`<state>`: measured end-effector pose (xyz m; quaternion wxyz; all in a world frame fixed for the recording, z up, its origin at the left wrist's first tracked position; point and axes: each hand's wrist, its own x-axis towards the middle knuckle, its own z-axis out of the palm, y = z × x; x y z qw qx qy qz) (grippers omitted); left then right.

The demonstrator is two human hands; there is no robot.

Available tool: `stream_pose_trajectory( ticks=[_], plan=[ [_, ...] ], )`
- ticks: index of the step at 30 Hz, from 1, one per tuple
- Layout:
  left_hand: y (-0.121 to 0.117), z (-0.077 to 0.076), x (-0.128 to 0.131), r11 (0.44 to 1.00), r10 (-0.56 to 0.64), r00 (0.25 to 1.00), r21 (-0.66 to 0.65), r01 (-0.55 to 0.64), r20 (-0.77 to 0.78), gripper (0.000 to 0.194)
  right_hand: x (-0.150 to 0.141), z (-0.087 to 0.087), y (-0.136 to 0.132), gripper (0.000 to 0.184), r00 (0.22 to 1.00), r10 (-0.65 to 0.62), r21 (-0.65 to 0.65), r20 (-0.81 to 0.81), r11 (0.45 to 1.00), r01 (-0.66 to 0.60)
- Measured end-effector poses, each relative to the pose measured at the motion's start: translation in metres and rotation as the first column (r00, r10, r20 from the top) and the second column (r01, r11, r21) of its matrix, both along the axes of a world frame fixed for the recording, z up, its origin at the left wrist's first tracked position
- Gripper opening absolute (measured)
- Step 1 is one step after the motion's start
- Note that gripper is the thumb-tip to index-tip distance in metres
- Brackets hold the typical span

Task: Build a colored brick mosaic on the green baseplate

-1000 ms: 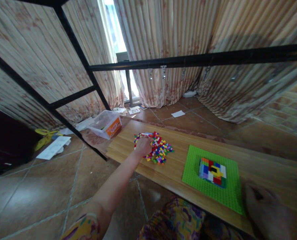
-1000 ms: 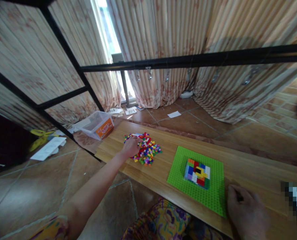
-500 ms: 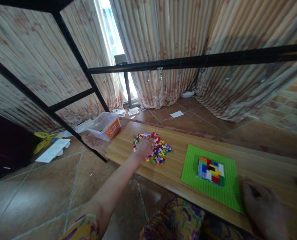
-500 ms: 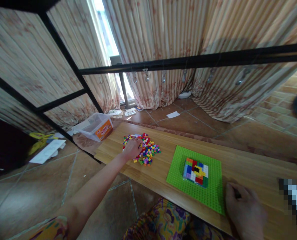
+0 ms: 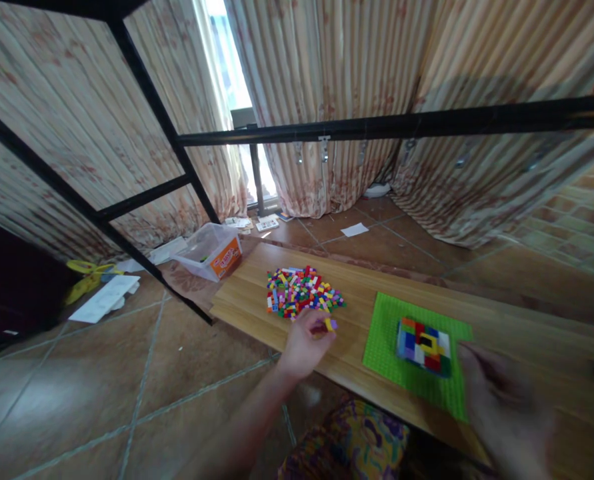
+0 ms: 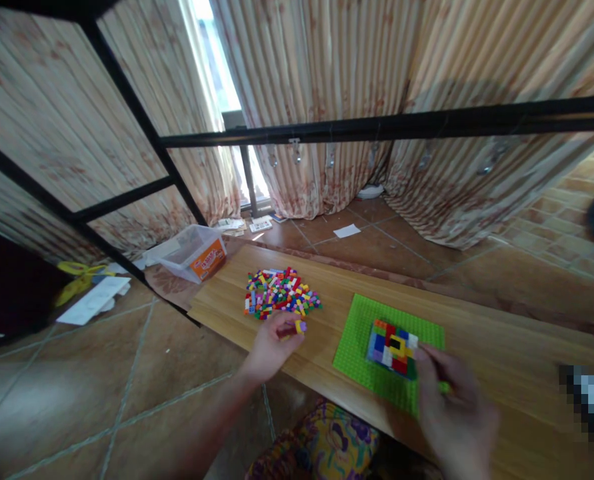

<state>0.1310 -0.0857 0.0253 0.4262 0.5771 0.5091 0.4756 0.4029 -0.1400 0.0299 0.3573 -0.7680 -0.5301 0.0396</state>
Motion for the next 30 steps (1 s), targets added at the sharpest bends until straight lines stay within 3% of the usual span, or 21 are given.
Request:
stream_pose_trajectory(
  ticks=[1,3,6,8,14,18,20,21,23,25,27,28,30],
  plan=[
    [-0.009,0.0,0.005,1.0,-0.016,0.999,-0.014,0.017,0.05,0.027,-0.023,0.006,0.003,0.046,0.993,0.089,-0.006,-0.072,0.996,-0.09],
    [-0.023,0.004,0.012,0.998,-0.045,0.994,-0.029,0.048,0.101,0.029,-0.067,0.015,0.008,0.046,0.84,0.329,-0.029,-0.431,0.926,-0.377],
    [-0.033,0.013,0.01,0.996,-0.082,0.99,-0.021,0.085,0.111,0.029,-0.115,0.02,0.015,0.048,0.6,0.362,0.022,-0.713,0.867,-0.497],
    [-0.035,0.017,0.003,0.996,-0.087,0.991,-0.015,0.089,0.101,0.029,-0.13,0.021,0.018,0.047,0.525,0.344,0.029,-0.778,0.855,-0.518],
    [-0.039,0.012,-0.016,0.994,-0.092,0.99,-0.051,0.097,0.103,0.027,-0.14,0.016,0.02,0.048,0.435,0.305,-0.003,-0.847,0.815,-0.579],
    [-0.044,0.004,-0.021,0.977,-0.094,0.951,-0.156,0.145,0.293,0.029,-0.143,0.004,0.014,0.044,0.204,0.189,0.029,-0.961,0.798,-0.602],
    [-0.046,-0.001,-0.024,0.957,-0.081,0.919,-0.227,0.18,0.385,0.034,-0.144,-0.002,0.011,0.043,0.125,0.148,0.038,-0.981,0.78,-0.625],
    [-0.047,-0.003,-0.026,0.947,-0.068,0.91,-0.262,0.189,0.41,0.036,-0.144,-0.005,0.012,0.043,0.131,0.141,0.027,-0.981,0.775,-0.631],
    [-0.047,-0.006,-0.029,0.928,-0.02,0.906,-0.33,0.174,0.423,0.04,-0.142,-0.009,0.017,0.042,0.273,0.178,-0.027,-0.946,0.792,-0.61],
    [-0.047,-0.007,-0.031,0.915,0.055,0.907,-0.385,0.121,0.417,0.043,-0.139,-0.012,0.029,0.037,0.548,0.267,-0.091,-0.793,0.837,-0.539],
    [-0.045,-0.007,-0.032,0.906,0.121,0.907,-0.417,0.065,0.404,0.045,-0.137,-0.013,0.045,0.03,0.794,0.338,-0.139,-0.505,0.876,-0.462],
    [-0.044,-0.006,-0.033,0.904,0.141,0.907,-0.425,0.045,0.397,0.046,-0.136,-0.014,0.054,0.029,0.86,0.359,-0.166,-0.363,0.883,-0.439],
    [-0.041,-0.004,-0.032,0.901,0.158,0.91,-0.432,0.026,0.383,0.048,-0.138,-0.015,0.068,0.029,0.905,0.391,-0.225,-0.169,0.878,-0.422]
  ],
)
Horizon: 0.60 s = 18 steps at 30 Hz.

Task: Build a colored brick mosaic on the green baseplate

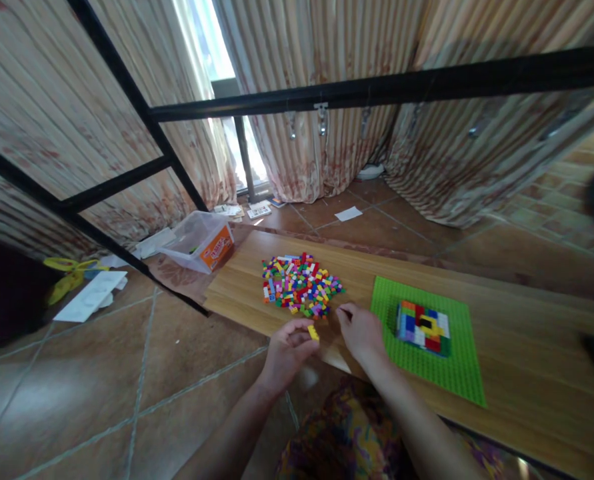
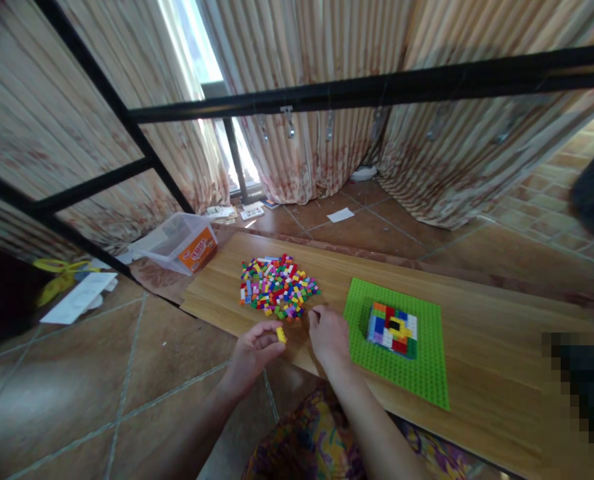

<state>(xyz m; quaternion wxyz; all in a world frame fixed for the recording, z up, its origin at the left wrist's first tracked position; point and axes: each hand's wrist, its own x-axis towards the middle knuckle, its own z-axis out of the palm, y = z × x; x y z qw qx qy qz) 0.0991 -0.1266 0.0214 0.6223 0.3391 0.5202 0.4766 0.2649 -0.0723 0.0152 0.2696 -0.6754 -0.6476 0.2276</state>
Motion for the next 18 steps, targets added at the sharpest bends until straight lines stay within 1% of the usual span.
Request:
stream_pose_trajectory(
  ticks=[1,3,6,9,11,12,14,16,18],
  plan=[
    [0.001,0.001,0.001,1.0,-0.001,1.0,0.0,0.001,-0.008,0.049,-0.002,0.0,0.005,0.029,0.999,0.019,-0.003,0.05,1.0,-0.018],
    [0.004,0.004,0.003,1.0,-0.006,1.0,0.005,0.006,-0.024,0.05,-0.006,-0.001,0.011,0.028,0.997,0.057,-0.012,0.054,0.998,-0.056],
    [0.007,0.007,0.01,1.0,-0.013,0.998,0.027,0.015,-0.064,0.047,-0.009,-0.001,0.006,0.028,0.994,0.08,0.013,-0.08,0.997,-0.079],
    [0.013,0.009,0.02,0.995,-0.032,0.991,0.091,0.043,-0.127,0.041,0.0,0.001,-0.01,0.028,0.974,0.05,0.082,-0.221,0.996,-0.033],
    [0.018,0.01,0.03,0.982,-0.069,0.98,0.161,0.1,-0.188,0.037,0.013,0.002,-0.024,0.028,0.951,0.026,0.121,-0.307,0.993,0.012],
    [0.022,0.01,0.036,0.969,-0.093,0.968,0.204,0.142,-0.233,0.035,0.021,0.003,-0.032,0.028,0.938,0.008,0.131,-0.346,0.991,0.04],
    [0.03,0.011,0.052,0.924,-0.127,0.929,0.298,0.238,-0.347,0.033,0.042,0.002,-0.048,0.029,0.913,-0.054,0.129,-0.405,0.985,0.115],
    [0.037,0.013,0.07,0.863,-0.128,0.872,0.38,0.333,-0.472,0.032,0.065,0.001,-0.063,0.029,0.886,-0.146,0.109,-0.44,0.971,0.214],
    [0.044,0.017,0.091,0.802,-0.118,0.81,0.425,0.419,-0.575,0.031,0.088,0.001,-0.074,0.03,0.854,-0.239,0.095,-0.462,0.944,0.316]
  ],
)
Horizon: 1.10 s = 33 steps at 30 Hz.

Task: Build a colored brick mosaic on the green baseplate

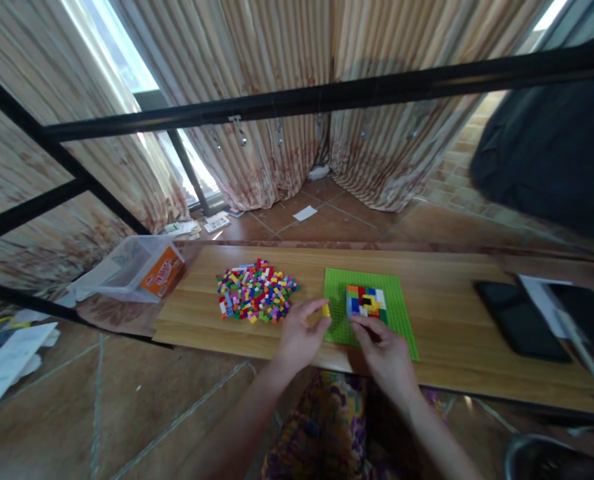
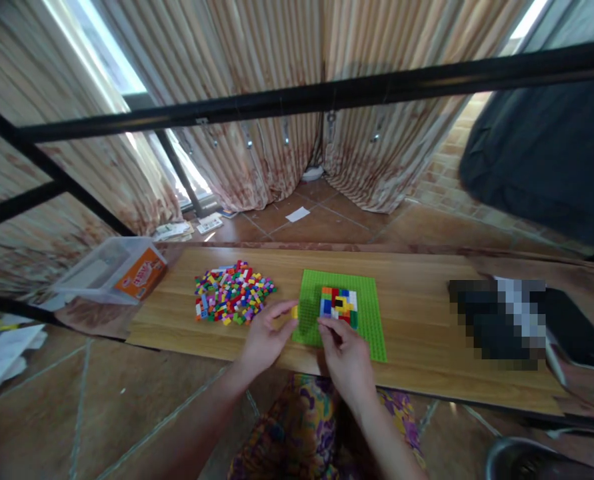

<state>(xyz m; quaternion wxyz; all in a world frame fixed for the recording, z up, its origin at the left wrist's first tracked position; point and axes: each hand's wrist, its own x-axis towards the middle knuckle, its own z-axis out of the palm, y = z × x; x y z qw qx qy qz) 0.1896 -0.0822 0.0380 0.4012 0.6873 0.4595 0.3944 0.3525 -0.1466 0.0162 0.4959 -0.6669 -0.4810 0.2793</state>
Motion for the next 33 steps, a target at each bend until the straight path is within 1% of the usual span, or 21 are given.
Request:
stream_pose_trajectory(
  ticks=[2,4,6,8,10,12,13,15,18,20,22,24,26,28,30,33],
  plan=[
    [0.005,0.003,0.019,0.997,-0.043,0.996,0.054,0.047,-0.073,0.028,0.018,0.002,-0.007,0.031,0.997,-0.08,0.004,-0.004,0.997,0.08],
    [0.007,0.005,0.035,0.996,-0.072,0.994,0.054,0.076,-0.08,0.027,0.032,0.008,-0.009,0.032,0.994,-0.108,0.015,0.031,0.994,0.107],
    [0.006,0.004,0.047,0.997,-0.077,0.997,-0.004,0.077,-0.015,0.027,0.039,0.017,-0.005,0.032,0.993,-0.075,0.037,0.096,0.997,0.071],
    [0.004,0.001,0.054,0.99,-0.061,0.991,-0.122,0.076,0.12,0.029,0.043,0.025,0.002,0.031,0.983,-0.008,0.073,0.184,0.997,-0.006],
    [0.001,-0.001,0.058,0.961,-0.017,0.952,-0.257,0.1,0.307,0.032,0.043,0.031,0.011,0.032,0.96,0.052,0.116,0.277,0.989,-0.087],
    [-0.002,-0.001,0.06,0.92,0.048,0.877,-0.364,0.148,0.478,0.037,0.042,0.032,0.018,0.032,0.93,0.098,0.154,0.355,0.975,-0.161],
    [-0.004,0.0,0.06,0.899,0.085,0.841,-0.406,0.167,0.534,0.039,0.041,0.032,0.021,0.032,0.917,0.117,0.17,0.382,0.966,-0.194],
    [-0.006,0.004,0.061,0.851,0.146,0.807,-0.488,0.192,0.572,0.042,0.039,0.029,0.025,0.031,0.897,0.16,0.196,0.412,0.946,-0.259],
    [-0.007,0.01,0.062,0.783,0.197,0.824,-0.591,0.194,0.531,0.044,0.038,0.022,0.027,0.026,0.878,0.188,0.244,0.44,0.916,-0.318],
    [-0.005,0.012,0.063,0.769,0.199,0.838,-0.611,0.187,0.508,0.044,0.039,0.018,0.029,0.023,0.869,0.184,0.268,0.459,0.904,-0.334],
    [-0.001,0.01,0.065,0.793,0.19,0.843,-0.585,0.17,0.503,0.042,0.041,0.016,0.033,0.022,0.857,0.188,0.266,0.48,0.9,-0.346],
    [0.003,0.005,0.066,0.846,0.183,0.866,-0.523,0.103,0.466,0.04,0.045,0.013,0.039,0.024,0.846,0.19,0.235,0.499,0.909,-0.343],
    [0.007,-0.001,0.067,0.901,0.173,0.914,-0.435,0.004,0.367,0.038,0.049,0.01,0.045,0.029,0.84,0.172,0.194,0.515,0.931,-0.31],
    [0.009,-0.006,0.067,0.938,0.142,0.957,-0.344,-0.048,0.254,0.04,0.052,0.005,0.05,0.037,0.842,0.144,0.158,0.52,0.952,-0.26],
    [0.01,-0.011,0.067,0.961,0.084,0.981,-0.276,-0.034,0.174,0.044,0.054,0.0,0.054,0.044,0.859,0.119,0.133,0.498,0.968,-0.212],
    [0.009,-0.014,0.069,0.977,-0.01,0.996,-0.213,0.029,0.088,0.047,0.054,-0.005,0.057,0.053,0.901,0.098,0.101,0.423,0.983,-0.155]
  ],
)
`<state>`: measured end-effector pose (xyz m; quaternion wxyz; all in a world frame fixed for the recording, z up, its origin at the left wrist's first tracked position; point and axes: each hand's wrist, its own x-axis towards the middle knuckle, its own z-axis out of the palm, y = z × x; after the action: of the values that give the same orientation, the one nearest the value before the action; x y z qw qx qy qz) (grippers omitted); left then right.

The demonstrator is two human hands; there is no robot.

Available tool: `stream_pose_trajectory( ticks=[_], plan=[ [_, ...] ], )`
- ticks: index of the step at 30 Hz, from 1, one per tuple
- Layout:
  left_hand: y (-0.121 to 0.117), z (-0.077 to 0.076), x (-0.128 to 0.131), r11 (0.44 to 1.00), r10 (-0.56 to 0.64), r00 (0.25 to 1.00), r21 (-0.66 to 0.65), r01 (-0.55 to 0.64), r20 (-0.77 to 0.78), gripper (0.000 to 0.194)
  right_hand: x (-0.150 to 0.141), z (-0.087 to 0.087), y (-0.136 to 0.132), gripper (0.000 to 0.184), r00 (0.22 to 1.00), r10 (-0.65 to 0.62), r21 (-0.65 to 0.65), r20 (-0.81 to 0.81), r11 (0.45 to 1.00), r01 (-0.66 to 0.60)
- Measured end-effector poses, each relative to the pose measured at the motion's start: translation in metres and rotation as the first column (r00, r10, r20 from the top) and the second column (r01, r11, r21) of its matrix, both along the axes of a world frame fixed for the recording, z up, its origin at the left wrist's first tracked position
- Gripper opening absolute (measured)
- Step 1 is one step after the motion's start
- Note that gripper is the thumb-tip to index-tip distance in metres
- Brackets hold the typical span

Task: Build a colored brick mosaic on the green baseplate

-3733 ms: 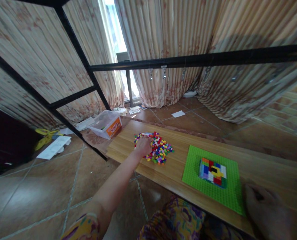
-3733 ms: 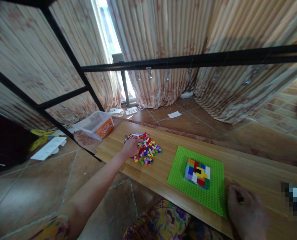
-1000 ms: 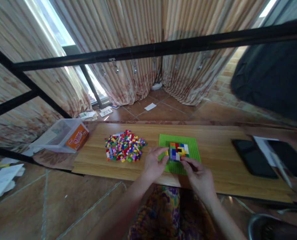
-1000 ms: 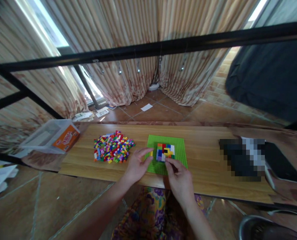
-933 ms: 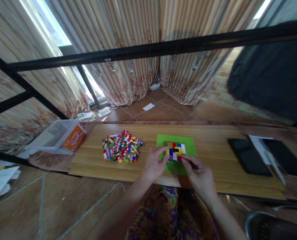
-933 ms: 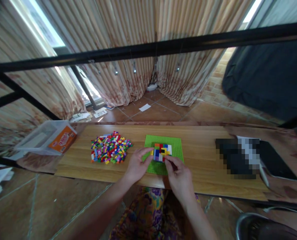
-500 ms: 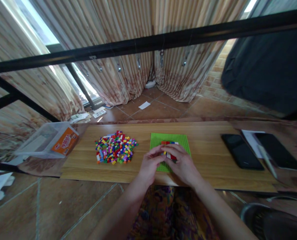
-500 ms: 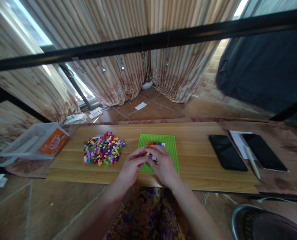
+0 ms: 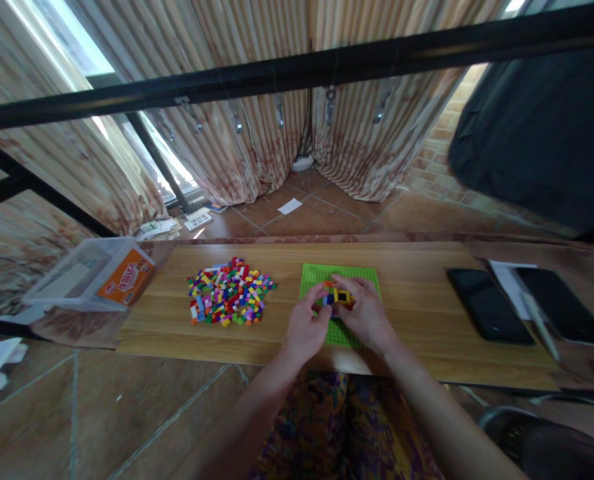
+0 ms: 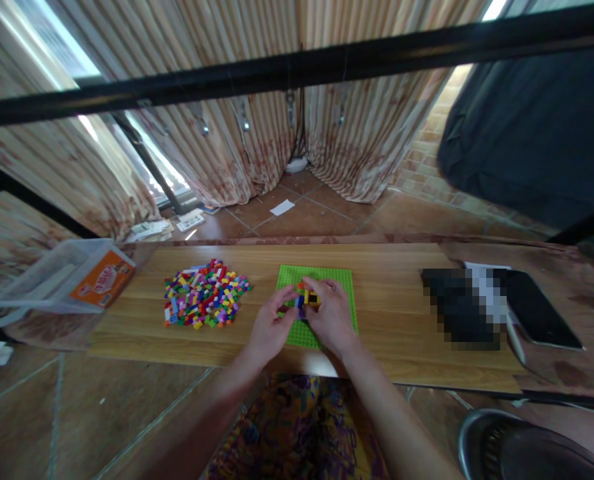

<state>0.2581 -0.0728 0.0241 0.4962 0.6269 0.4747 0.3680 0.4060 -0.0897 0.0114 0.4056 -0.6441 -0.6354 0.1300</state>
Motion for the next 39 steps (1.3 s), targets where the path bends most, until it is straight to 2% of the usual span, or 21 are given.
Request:
stream_pose_trajectory(
  ticks=[4,7,11,17,20,28,33,39],
  plan=[
    [-0.002,0.001,0.004,0.995,-0.087,0.994,0.033,0.09,-0.064,0.048,0.0,0.002,-0.001,0.059,0.997,-0.013,-0.064,-0.081,0.998,0.008],
    [-0.004,0.003,0.005,0.991,-0.107,0.991,0.066,0.113,-0.081,0.047,0.002,0.006,-0.004,0.059,0.994,0.007,-0.089,-0.112,0.996,-0.017],
    [-0.006,0.005,0.004,0.989,-0.112,0.987,0.08,0.121,-0.114,0.047,0.006,0.005,-0.01,0.054,0.985,-0.017,-0.088,-0.17,0.996,0.002],
    [-0.007,0.005,0.004,0.986,-0.114,0.981,0.104,0.131,-0.159,0.048,0.012,-0.005,-0.01,0.043,0.959,-0.097,-0.048,-0.265,0.995,0.088],
    [-0.008,0.004,0.004,0.981,-0.112,0.977,0.137,0.137,-0.181,0.048,0.009,-0.007,-0.008,0.04,0.974,-0.132,-0.011,-0.182,0.991,0.132],
    [-0.013,0.004,0.005,0.978,-0.108,0.968,0.15,0.144,-0.228,0.053,-0.001,-0.015,-0.009,0.029,0.992,-0.119,0.069,-0.044,0.99,0.122],
    [-0.015,0.001,0.008,0.967,-0.09,0.952,0.201,0.153,-0.293,0.055,0.001,-0.014,-0.007,0.028,0.99,-0.113,0.031,0.082,0.993,0.111],
    [-0.017,-0.002,0.011,0.945,-0.061,0.915,0.271,0.182,-0.4,0.057,0.006,0.0,-0.007,0.025,0.963,-0.051,-0.06,0.263,0.996,0.069]
  ],
)
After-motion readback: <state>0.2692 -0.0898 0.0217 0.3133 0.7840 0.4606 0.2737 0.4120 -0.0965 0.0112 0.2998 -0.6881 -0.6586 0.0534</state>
